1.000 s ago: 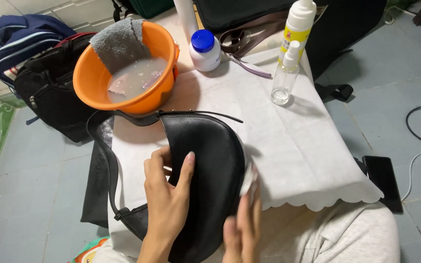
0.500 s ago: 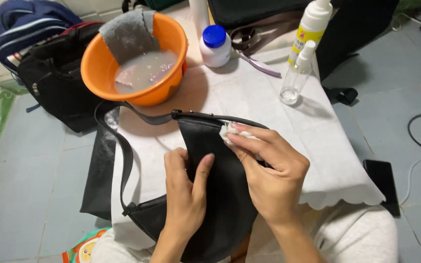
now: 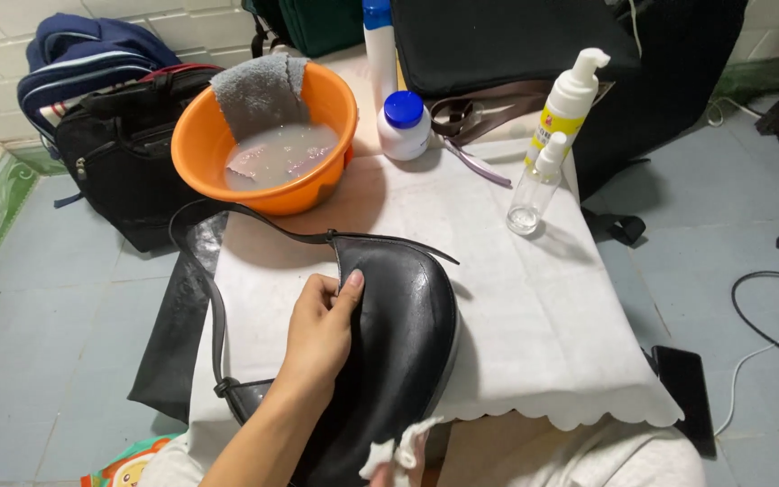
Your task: The person cleans a black shoulder bag by spraying it with a liquid and wiping it with a cloth. They wipe the exterior, interior, and strap of the bag, then apply a cream from a tube to the surface.
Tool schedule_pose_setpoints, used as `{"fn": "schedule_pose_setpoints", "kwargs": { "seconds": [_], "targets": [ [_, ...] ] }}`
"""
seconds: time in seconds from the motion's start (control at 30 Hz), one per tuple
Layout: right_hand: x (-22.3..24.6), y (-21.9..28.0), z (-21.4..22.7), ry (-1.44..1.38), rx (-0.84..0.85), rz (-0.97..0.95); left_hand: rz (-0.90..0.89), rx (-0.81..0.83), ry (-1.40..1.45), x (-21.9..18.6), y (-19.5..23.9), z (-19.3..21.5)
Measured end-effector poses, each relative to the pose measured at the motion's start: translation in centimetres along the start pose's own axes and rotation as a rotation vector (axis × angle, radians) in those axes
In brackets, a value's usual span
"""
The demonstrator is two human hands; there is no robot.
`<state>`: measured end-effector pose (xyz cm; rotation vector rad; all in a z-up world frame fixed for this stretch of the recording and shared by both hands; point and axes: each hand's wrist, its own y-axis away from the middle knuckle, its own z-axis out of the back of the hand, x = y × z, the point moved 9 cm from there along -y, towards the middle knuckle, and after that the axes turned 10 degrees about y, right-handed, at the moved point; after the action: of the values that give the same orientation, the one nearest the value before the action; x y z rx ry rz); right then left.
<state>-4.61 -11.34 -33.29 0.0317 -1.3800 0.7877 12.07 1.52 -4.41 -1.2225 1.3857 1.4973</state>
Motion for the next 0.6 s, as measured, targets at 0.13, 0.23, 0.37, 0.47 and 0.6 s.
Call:
{"fn": "schedule_pose_setpoints", "kwargs": {
  "seconds": [0.13,0.23,0.37,0.47,0.6],
  "targets": [
    [15.5,-10.8,-2.1,-0.067,0.153,-0.284,-0.031,-0.057,-0.132,-1.8,-0.3,-0.5],
    [31.4,-19.6,5.6,0.026,0.387,0.166,-0.065,-0.031,-0.285,-2.7,-1.5,-1.4],
    [30.3,-26.7,2.4,-0.103,0.625,0.143,-0.139,0.064,-0.416,-4.8,-3.8,-3.2],
    [28.1,-29.0,1.6,-0.1,0.484,0.117,-0.355,0.176,-0.423,-5.8,-4.4,-5.5],
    [30.5,-25.2,4.1,-0.03,0.218,0.159,-0.451,0.126,-0.511,-3.3,-4.8,-6.1]
  ]
}}
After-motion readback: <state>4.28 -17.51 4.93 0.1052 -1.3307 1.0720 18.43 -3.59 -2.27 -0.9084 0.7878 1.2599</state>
